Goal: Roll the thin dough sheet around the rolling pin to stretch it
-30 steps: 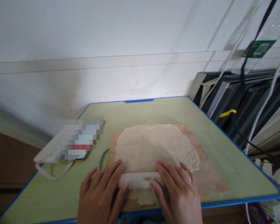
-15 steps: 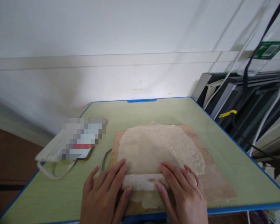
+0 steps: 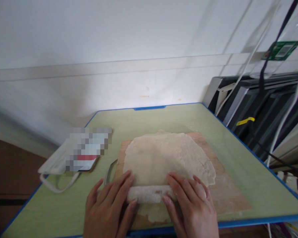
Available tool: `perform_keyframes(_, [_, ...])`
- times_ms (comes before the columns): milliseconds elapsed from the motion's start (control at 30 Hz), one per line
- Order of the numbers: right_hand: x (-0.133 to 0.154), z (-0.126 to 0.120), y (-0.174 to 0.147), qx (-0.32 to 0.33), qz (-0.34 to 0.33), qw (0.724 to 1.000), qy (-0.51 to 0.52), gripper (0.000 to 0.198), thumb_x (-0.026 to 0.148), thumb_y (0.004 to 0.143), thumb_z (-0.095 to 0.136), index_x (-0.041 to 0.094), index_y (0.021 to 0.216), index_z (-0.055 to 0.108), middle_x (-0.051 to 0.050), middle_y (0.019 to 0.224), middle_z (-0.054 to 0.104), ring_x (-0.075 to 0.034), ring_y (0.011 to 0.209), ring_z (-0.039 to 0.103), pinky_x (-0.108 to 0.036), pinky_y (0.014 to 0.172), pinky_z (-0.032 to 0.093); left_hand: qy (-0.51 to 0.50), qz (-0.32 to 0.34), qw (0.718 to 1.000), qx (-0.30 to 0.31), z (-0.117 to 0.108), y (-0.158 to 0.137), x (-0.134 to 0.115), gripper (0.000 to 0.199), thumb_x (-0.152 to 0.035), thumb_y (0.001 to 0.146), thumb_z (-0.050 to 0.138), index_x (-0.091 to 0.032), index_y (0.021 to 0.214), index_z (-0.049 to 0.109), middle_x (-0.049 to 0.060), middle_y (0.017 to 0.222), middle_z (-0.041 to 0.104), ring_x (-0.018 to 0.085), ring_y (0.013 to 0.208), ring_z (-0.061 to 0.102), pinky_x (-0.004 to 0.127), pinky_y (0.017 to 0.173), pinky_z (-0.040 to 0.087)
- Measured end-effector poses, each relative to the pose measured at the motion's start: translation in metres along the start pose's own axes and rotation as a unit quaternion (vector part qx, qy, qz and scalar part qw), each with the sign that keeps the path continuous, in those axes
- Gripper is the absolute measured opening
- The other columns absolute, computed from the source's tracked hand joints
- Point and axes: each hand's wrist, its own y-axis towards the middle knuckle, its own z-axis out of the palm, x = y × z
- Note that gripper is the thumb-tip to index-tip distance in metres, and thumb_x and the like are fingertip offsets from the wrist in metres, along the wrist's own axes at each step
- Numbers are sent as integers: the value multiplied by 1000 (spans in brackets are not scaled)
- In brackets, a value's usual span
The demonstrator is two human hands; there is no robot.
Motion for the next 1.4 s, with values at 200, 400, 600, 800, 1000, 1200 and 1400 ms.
perform_keyframes(200, [0, 1, 0, -7, 3, 1000, 3, 28, 35, 91, 41, 17, 103, 60, -3, 95, 71, -19, 84, 63, -36, 86, 36, 4, -3, 1000, 5, 0, 0, 0, 36, -30, 86, 50, -22, 120, 54, 3, 123, 62, 18, 100, 60, 37, 100, 20])
perform_keyframes(400, [3, 3, -2, -6, 19, 1000, 15, 28, 35, 91, 42, 18, 105, 59, -3, 96, 70, -20, 86, 61, -37, 89, 34, 13, 4, 1000, 6, 0, -1, 1, 37, -31, 85, 51, -22, 120, 54, 3, 123, 62, 18, 99, 60, 36, 98, 23])
perform_keyframes(600, [2, 5, -5, -12, 39, 999, 19, 28, 36, 89, 44, 20, 104, 61, -3, 98, 70, -20, 88, 61, -38, 90, 35, 29, 7, 1000, -2, 1, -1, 3, 36, -29, 84, 50, -22, 119, 55, 3, 120, 63, 19, 96, 60, 36, 96, 26])
perform_keyframes(800, [4, 6, -5, -18, 42, 998, 37, 27, 36, 85, 52, 22, 107, 60, -1, 101, 70, -18, 89, 62, -36, 93, 35, 34, -31, 999, -24, 5, 0, -5, 34, -27, 86, 42, -21, 117, 56, 7, 116, 65, 23, 95, 60, 42, 95, 28])
perform_keyframes(1000, [12, 7, -5, -38, 95, 991, 90, 25, 38, 86, 51, 24, 104, 61, 2, 99, 71, -17, 89, 62, -35, 98, 31, 60, -14, 998, -8, 5, -3, 0, 34, -27, 86, 42, -22, 118, 56, 7, 116, 65, 23, 92, 61, 41, 95, 30])
perform_keyframes(1200, [14, 6, 0, -38, 134, 985, 99, 31, 39, 91, 42, 21, 109, 60, -1, 111, 68, -18, 104, 59, -38, 104, 30, 99, 31, 994, 28, -1, 15, 9, 43, -26, 90, 38, -14, 130, 46, 11, 128, 57, 28, 121, 49, 47, 105, 19])
perform_keyframes(1400, [9, 4, 13, 13, 133, 989, 58, 33, 35, 91, 43, 16, 112, 60, -8, 115, 66, -22, 109, 59, -46, 101, 37, 94, -13, 993, 76, -1, 42, 2, 39, -25, 93, 30, -12, 121, 55, 12, 125, 59, 25, 114, 56, 47, 98, 33])
